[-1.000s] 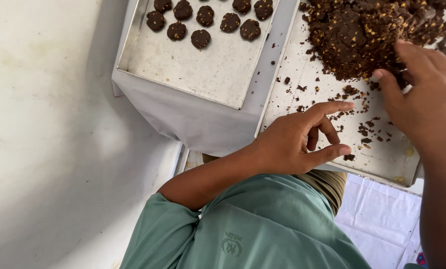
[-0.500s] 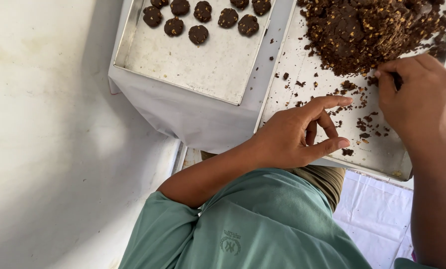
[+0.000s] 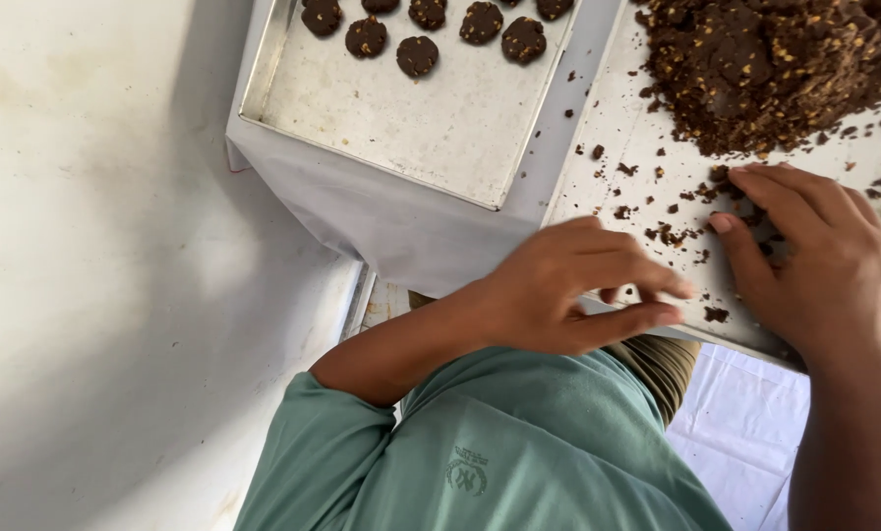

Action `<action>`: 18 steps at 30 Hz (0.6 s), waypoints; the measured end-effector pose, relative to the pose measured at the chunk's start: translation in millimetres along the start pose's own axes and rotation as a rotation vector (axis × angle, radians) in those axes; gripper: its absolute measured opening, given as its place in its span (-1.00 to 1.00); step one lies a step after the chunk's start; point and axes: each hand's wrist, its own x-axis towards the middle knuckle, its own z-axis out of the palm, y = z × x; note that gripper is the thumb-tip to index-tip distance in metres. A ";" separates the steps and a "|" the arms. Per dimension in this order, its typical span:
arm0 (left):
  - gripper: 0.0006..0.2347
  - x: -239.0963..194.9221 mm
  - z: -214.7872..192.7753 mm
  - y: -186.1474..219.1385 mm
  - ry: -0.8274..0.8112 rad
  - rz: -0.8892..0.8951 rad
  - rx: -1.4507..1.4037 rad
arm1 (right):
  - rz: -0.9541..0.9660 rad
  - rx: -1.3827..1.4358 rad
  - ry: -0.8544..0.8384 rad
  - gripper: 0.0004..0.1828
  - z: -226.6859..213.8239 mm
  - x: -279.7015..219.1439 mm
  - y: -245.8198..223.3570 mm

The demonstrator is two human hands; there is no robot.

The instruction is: The person takes portions of a dark, crumbly food mixture from a tray and rolls them into small balls by hand. The finished balls are placed on a second tray. The person repeats this process throughout the clip.

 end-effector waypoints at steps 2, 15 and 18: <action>-0.87 -4.3 -27.2 2.2 0.044 0.179 0.200 | 0.020 0.108 0.022 -0.71 -0.5 -0.1 -0.1; -0.82 26.7 -258.7 -22.0 -0.093 -0.319 0.987 | 0.253 0.394 -0.078 -0.78 4.0 5.4 5.9; -0.75 50.4 -284.5 -44.6 -0.207 -0.483 1.070 | 0.314 0.459 -0.059 -0.80 2.9 9.8 3.4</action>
